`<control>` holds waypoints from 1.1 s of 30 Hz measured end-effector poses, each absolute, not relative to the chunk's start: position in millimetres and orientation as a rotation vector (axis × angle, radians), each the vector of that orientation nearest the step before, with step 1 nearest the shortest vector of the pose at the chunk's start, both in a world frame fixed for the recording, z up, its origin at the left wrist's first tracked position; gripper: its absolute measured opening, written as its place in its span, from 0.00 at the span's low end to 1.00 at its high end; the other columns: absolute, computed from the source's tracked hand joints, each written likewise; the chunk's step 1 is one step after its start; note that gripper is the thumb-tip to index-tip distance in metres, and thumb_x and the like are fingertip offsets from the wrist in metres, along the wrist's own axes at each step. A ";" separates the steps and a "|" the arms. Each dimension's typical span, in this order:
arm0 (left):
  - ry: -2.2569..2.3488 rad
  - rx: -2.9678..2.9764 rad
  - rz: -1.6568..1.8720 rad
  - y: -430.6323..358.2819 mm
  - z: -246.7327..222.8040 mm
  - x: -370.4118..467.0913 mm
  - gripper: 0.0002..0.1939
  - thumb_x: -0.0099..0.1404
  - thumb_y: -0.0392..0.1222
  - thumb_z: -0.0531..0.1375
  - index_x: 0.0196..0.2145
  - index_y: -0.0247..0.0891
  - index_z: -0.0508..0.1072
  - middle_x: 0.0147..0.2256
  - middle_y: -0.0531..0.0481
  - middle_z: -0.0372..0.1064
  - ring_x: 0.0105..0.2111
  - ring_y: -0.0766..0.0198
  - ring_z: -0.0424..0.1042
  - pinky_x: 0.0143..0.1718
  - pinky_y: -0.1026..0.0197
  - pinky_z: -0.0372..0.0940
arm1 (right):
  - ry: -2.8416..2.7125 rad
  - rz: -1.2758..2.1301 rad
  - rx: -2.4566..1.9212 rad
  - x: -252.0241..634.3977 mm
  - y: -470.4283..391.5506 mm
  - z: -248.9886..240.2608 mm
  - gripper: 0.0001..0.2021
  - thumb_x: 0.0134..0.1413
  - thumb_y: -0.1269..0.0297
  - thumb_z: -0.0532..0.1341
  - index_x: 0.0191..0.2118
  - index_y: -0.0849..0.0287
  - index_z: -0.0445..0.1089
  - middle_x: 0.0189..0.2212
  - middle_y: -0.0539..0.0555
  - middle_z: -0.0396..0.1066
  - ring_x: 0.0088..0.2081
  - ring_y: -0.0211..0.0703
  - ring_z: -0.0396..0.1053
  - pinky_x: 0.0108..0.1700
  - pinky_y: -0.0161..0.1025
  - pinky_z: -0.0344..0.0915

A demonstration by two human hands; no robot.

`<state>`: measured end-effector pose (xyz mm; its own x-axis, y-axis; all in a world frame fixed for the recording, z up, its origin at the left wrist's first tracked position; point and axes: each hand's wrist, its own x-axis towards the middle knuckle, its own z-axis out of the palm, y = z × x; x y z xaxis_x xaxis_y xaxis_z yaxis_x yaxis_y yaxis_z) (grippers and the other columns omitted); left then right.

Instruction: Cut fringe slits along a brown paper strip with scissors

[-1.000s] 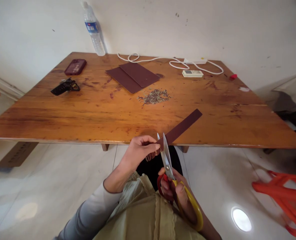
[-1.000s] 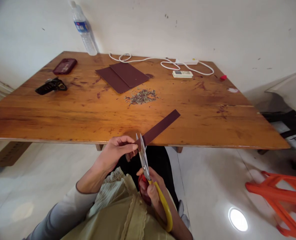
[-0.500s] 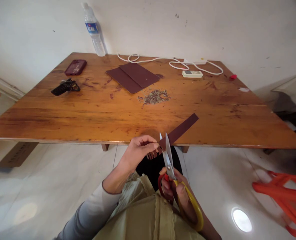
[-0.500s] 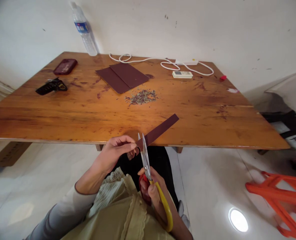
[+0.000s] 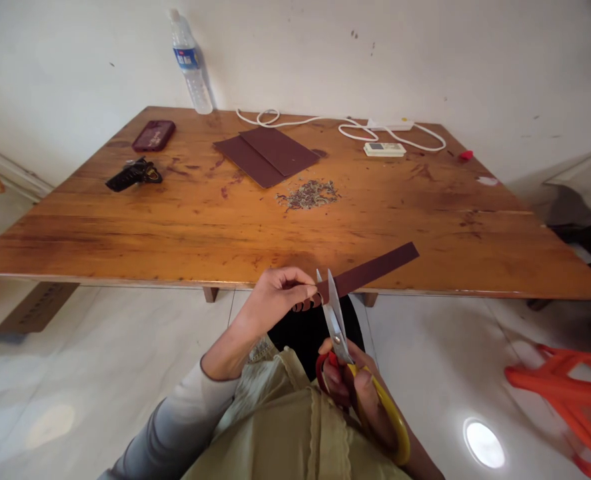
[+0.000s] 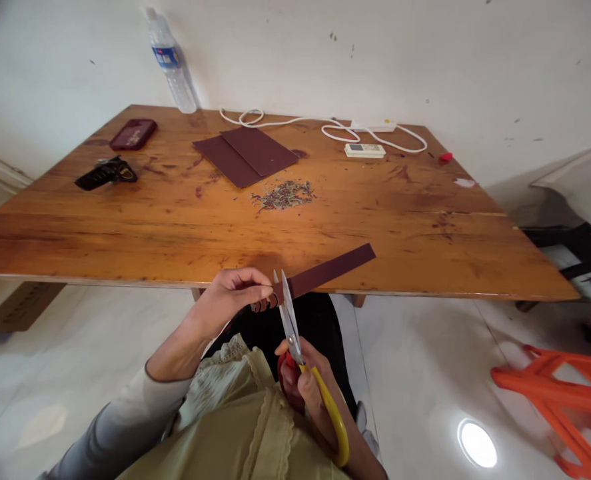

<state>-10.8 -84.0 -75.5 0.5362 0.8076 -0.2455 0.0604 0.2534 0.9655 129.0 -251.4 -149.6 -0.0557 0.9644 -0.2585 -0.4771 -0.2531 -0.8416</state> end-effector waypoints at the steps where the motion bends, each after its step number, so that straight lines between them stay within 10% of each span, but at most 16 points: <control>1: 0.899 1.232 0.606 -84.1 -73.9 -11.2 0.06 0.55 0.41 0.66 0.24 0.37 0.76 0.23 0.53 0.70 0.25 0.68 0.66 0.30 0.63 0.59 | -0.689 1.587 -1.014 129.1 -251.8 -149.4 0.30 0.53 0.30 0.63 0.45 0.53 0.74 0.26 0.45 0.54 0.24 0.36 0.44 0.23 0.35 0.43; 33: 0.976 1.389 0.630 -71.0 -50.3 -26.5 0.04 0.54 0.37 0.63 0.23 0.37 0.76 0.21 0.53 0.70 0.23 0.68 0.66 0.28 0.63 0.60 | -0.795 1.641 -1.116 136.0 -255.6 -139.1 0.38 0.46 0.24 0.63 0.46 0.56 0.73 0.25 0.45 0.57 0.25 0.37 0.47 0.26 0.36 0.45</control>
<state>-26.5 -71.0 -50.3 0.4902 0.8498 -0.1936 0.1739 0.1223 0.9771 136.0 -255.6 -139.1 -0.1184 0.9458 -0.3023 -0.3489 -0.3246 -0.8791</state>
